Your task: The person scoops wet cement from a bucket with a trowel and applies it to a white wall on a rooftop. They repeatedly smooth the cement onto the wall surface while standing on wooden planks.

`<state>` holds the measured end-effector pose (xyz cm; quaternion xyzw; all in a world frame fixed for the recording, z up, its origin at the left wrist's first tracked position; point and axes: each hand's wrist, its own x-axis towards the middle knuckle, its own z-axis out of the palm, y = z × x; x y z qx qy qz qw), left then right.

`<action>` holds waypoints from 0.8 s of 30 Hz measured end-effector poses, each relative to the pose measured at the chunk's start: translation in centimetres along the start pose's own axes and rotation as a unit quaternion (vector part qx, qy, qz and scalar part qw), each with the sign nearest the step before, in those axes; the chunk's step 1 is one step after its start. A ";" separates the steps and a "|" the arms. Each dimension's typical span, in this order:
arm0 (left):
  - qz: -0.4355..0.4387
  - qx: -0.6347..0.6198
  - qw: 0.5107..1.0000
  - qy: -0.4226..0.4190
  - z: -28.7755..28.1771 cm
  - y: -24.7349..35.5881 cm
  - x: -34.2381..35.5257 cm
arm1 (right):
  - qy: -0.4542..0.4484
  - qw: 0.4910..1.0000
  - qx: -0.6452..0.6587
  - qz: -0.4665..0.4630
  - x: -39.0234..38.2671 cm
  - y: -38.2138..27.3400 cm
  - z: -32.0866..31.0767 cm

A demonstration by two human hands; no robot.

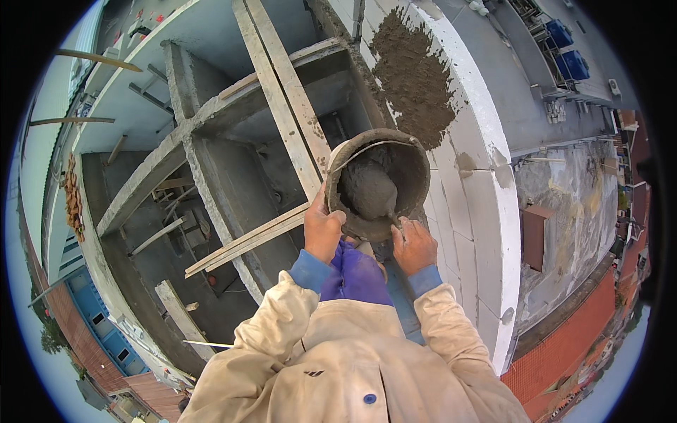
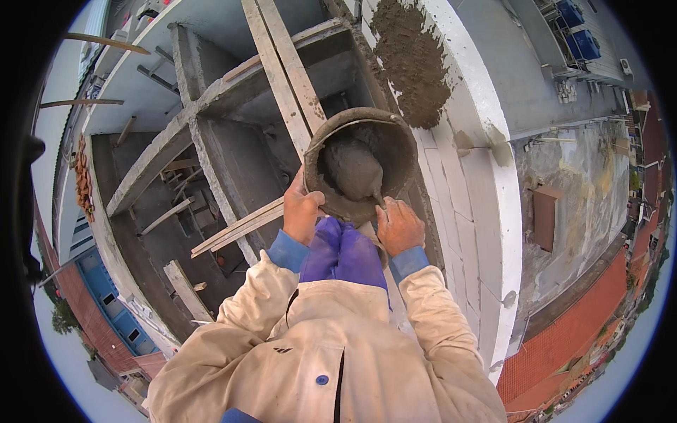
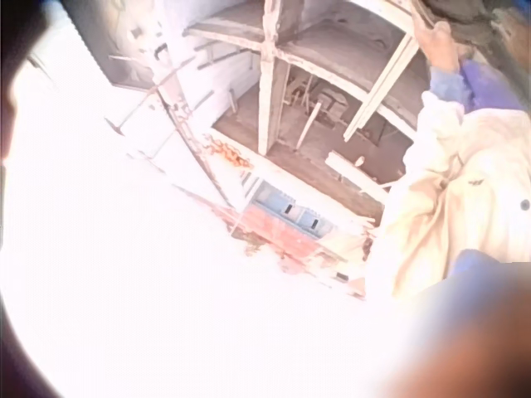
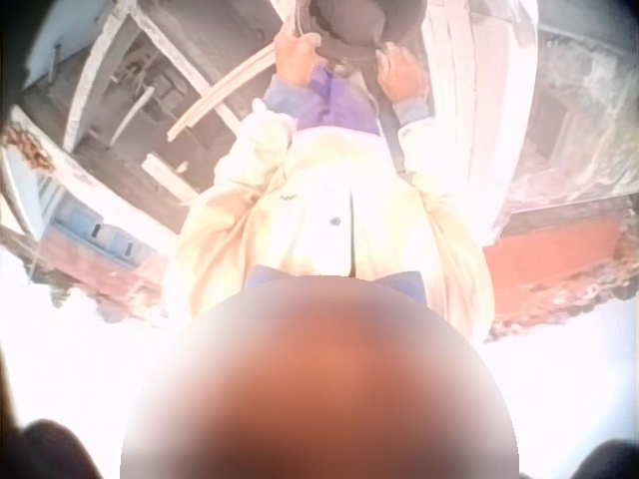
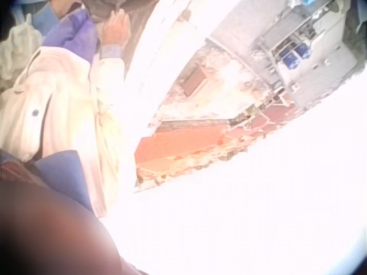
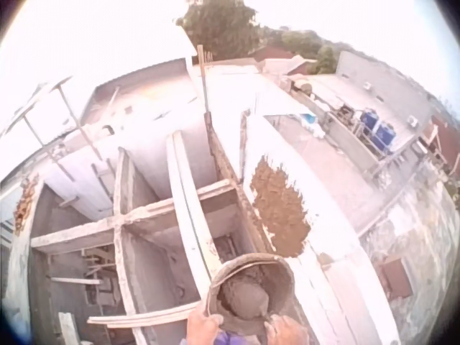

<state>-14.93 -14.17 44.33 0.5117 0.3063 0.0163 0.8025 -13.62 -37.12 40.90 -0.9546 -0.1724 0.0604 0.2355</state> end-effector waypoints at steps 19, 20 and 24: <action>-0.126 0.093 0.958 0.242 -11.2 -3.5 -5.5 | -0.208 0.876 0.220 0.375 17.0 20.1 0.3; -0.132 0.086 0.958 0.240 -11.0 -3.2 -5.8 | -0.137 0.922 0.112 0.345 17.3 20.1 -1.5; -0.138 0.070 0.963 0.222 -8.8 -2.3 -6.6 | -0.083 0.982 -0.153 0.070 13.5 14.8 -12.8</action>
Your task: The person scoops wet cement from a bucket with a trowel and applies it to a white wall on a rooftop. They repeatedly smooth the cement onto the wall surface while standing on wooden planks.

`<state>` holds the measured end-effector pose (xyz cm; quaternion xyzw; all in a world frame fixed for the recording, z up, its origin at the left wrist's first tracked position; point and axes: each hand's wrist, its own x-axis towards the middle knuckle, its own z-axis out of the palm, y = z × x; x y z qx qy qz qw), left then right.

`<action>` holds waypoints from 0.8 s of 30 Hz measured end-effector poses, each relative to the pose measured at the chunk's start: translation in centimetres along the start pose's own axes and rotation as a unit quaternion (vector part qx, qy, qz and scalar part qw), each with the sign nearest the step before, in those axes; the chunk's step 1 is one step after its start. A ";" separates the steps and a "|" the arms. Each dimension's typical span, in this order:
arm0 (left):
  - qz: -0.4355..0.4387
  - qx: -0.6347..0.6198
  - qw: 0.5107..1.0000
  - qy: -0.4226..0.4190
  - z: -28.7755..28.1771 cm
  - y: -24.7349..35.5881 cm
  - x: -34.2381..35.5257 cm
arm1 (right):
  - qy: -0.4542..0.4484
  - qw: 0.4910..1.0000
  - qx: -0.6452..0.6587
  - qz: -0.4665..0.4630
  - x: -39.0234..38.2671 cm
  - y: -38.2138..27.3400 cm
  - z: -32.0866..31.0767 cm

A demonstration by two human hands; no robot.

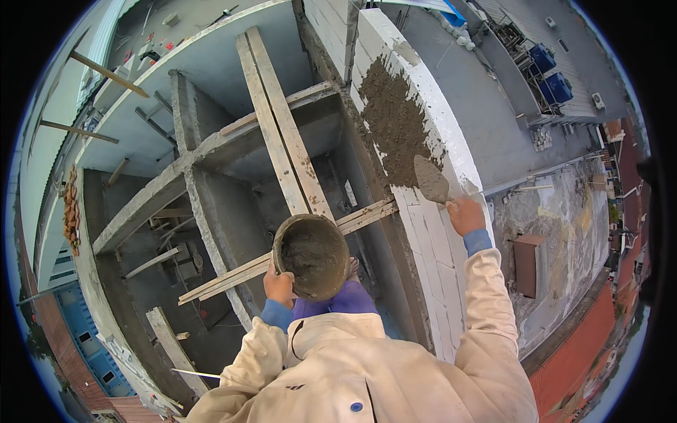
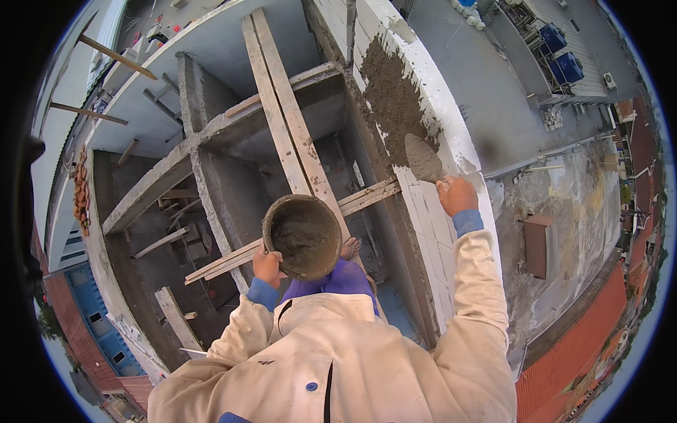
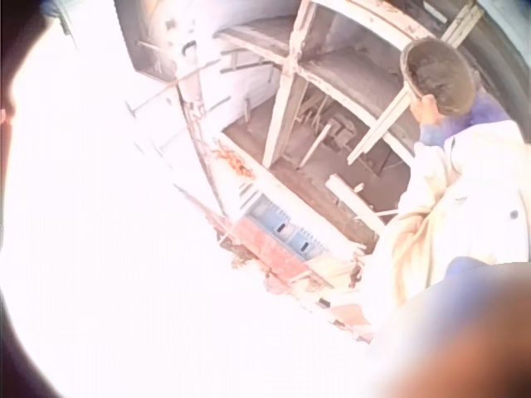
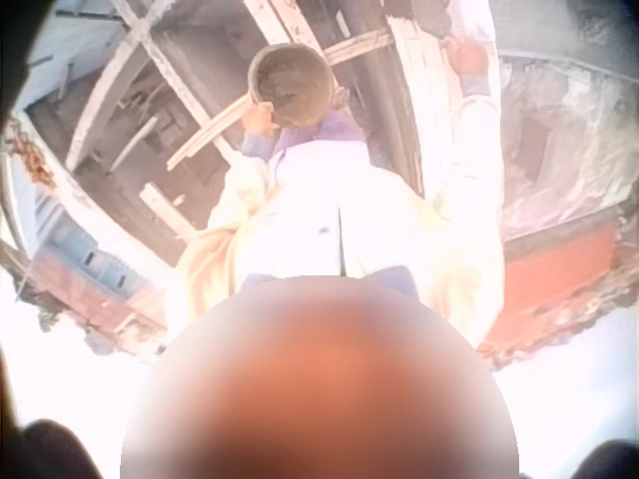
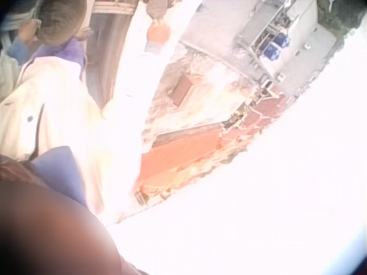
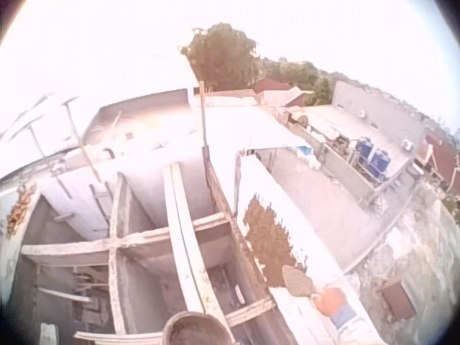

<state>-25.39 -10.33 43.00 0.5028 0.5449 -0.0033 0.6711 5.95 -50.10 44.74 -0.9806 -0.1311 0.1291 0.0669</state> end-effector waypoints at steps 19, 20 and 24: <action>0.135 -0.043 0.968 -0.205 9.7 7.0 -2.5 | 0.068 0.981 0.154 -0.093 -16.1 -15.7 4.8; 0.137 -0.046 0.968 -0.203 9.3 7.0 -2.1 | 0.063 0.981 0.162 -0.088 -15.8 -16.1 5.0; 0.084 -0.058 0.981 -0.165 6.7 6.3 -0.4 | 0.010 0.971 0.204 -0.122 -14.0 -16.6 5.7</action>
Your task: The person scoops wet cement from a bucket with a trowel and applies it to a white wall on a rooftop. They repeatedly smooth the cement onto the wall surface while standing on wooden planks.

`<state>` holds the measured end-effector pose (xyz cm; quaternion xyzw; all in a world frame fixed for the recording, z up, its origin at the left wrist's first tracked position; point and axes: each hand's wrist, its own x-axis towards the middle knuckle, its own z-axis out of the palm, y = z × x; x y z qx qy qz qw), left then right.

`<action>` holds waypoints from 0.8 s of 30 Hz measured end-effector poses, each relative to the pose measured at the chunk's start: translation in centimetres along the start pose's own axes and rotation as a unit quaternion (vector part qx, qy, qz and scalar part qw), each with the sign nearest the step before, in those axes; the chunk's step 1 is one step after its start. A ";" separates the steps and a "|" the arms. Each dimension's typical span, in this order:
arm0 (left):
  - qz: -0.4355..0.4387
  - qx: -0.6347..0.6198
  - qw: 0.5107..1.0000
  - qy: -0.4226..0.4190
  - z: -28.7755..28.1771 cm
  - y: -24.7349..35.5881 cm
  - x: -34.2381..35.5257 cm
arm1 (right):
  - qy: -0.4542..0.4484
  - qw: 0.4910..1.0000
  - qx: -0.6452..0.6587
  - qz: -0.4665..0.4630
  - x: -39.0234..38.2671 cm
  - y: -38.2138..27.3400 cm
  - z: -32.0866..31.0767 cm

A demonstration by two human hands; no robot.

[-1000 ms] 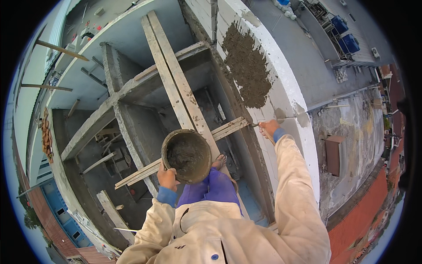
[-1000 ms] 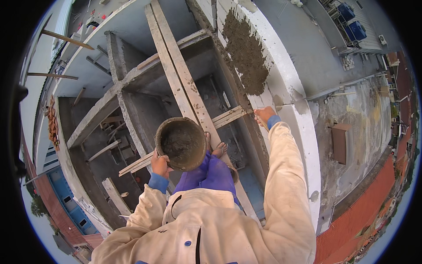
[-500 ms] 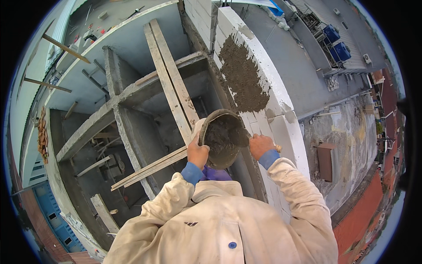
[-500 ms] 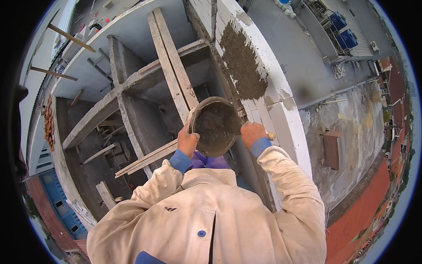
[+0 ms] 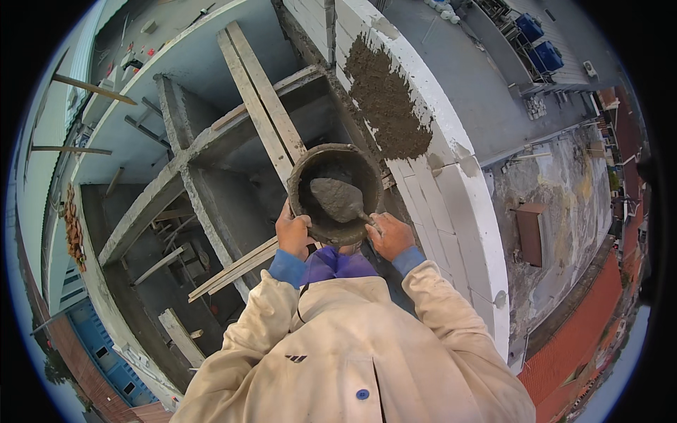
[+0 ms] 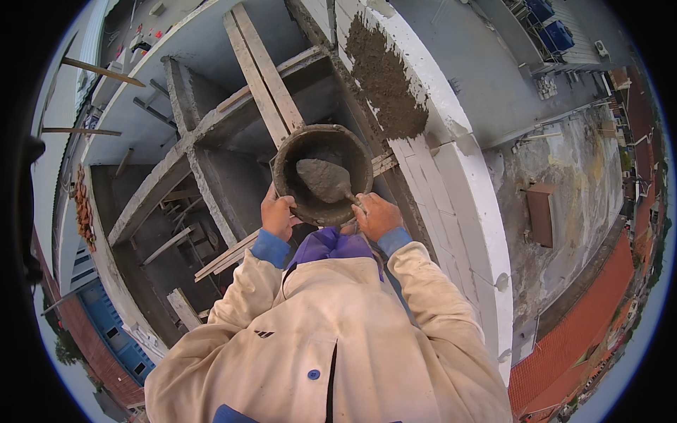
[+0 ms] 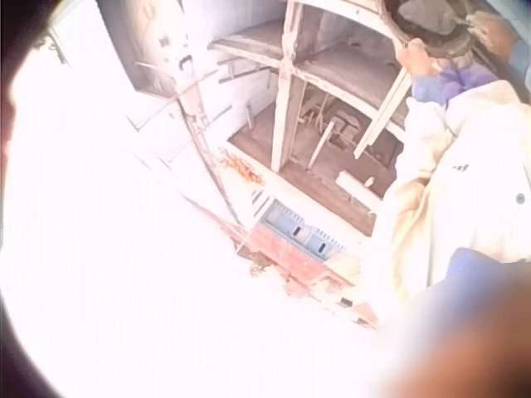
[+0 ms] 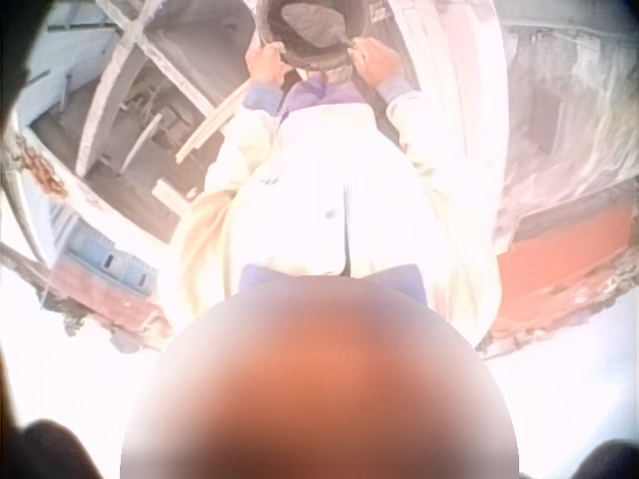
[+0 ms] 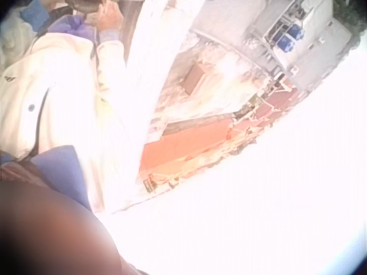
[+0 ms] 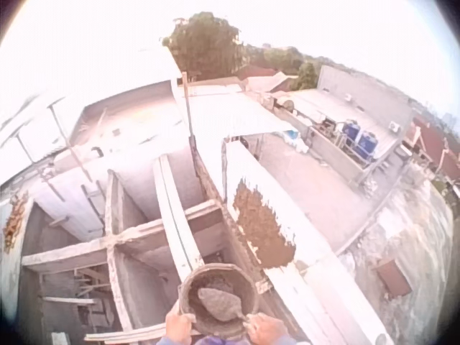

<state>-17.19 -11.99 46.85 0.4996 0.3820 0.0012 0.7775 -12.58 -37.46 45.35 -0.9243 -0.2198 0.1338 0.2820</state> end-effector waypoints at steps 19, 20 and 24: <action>-0.246 -0.085 0.925 0.278 -23.0 -7.7 0.7 | 0.086 0.947 0.037 0.306 -3.8 18.5 -6.5; -0.273 -0.113 0.910 0.290 -24.0 -8.8 2.5 | 0.066 0.929 0.083 0.354 -6.4 17.7 -5.9; -0.253 0.136 0.952 0.102 -25.8 -10.7 8.0 | 0.052 0.831 0.202 0.515 -19.9 17.1 2.4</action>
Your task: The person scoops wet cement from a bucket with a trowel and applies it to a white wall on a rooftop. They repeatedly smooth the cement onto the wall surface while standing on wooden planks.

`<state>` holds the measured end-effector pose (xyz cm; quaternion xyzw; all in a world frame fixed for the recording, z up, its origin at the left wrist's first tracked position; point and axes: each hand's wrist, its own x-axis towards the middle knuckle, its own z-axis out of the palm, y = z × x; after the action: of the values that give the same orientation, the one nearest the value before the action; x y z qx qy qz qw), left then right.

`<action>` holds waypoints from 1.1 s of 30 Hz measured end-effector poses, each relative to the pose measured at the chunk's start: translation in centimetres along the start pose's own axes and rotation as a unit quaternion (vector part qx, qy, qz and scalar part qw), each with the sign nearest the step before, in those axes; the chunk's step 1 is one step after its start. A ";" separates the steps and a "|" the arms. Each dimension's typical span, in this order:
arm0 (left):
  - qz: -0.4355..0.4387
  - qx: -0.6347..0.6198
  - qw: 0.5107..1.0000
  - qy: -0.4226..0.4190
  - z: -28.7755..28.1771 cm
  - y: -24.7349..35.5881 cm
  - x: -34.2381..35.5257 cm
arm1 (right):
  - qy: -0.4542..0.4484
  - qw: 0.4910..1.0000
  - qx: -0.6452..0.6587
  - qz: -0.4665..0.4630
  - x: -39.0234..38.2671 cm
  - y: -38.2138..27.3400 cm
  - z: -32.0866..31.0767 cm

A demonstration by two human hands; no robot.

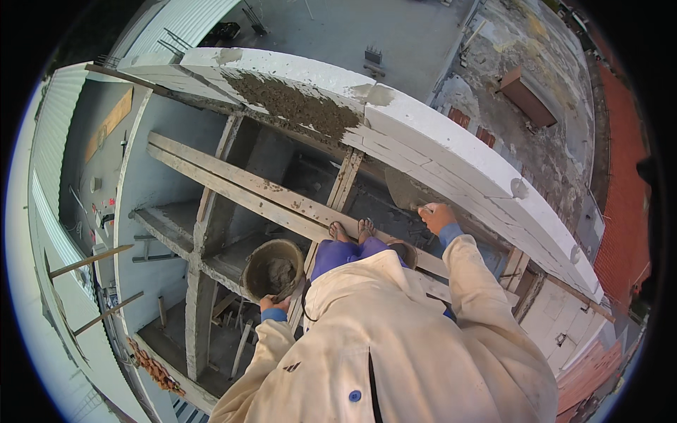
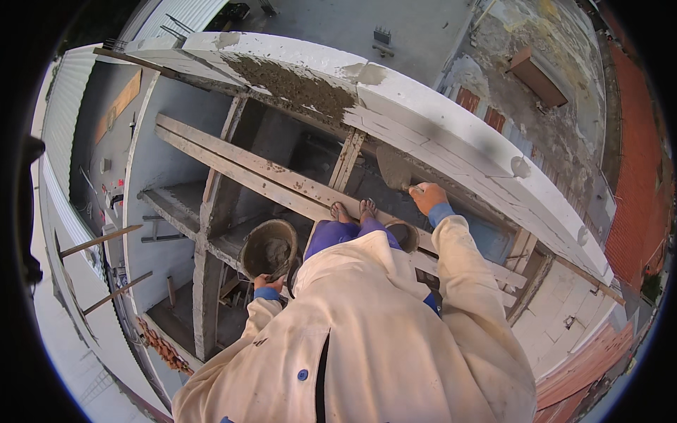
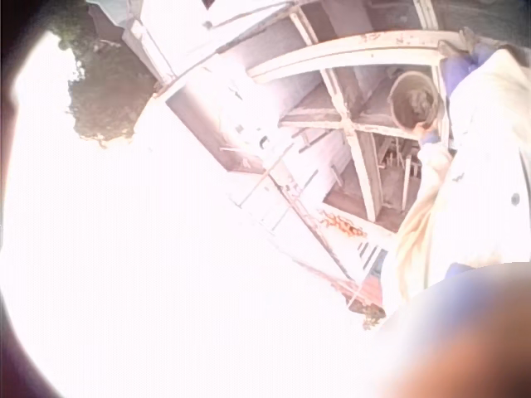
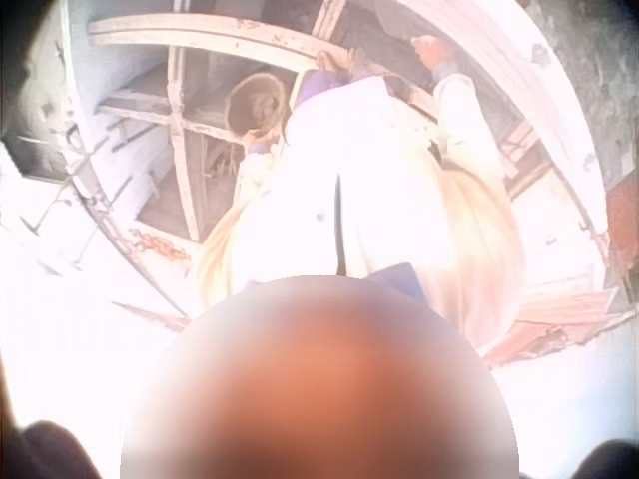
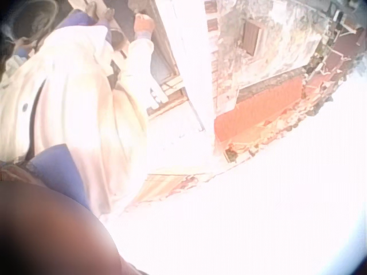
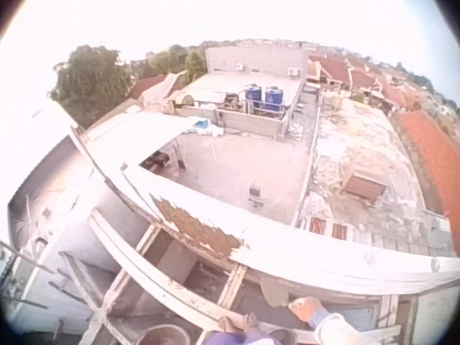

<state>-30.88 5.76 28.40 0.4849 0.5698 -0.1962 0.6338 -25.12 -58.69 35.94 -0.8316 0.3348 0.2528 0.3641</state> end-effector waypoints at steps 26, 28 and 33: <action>0.140 0.432 0.774 -0.442 35.5 10.1 -15.7 | 0.116 0.985 -0.125 0.036 -10.5 -13.4 1.6; 0.152 0.458 0.734 -0.478 37.8 8.3 -17.4 | 0.096 0.979 -0.179 -0.029 -10.2 -15.8 1.1; 0.152 0.462 0.713 -0.505 41.9 5.1 -20.4 | 0.082 0.984 -0.152 -0.051 -11.1 -10.7 -0.7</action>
<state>-10.09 -33.25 43.99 0.6264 -0.0782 -0.5515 0.5453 -24.26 -49.64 48.38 -0.9111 0.2787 0.2127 0.2169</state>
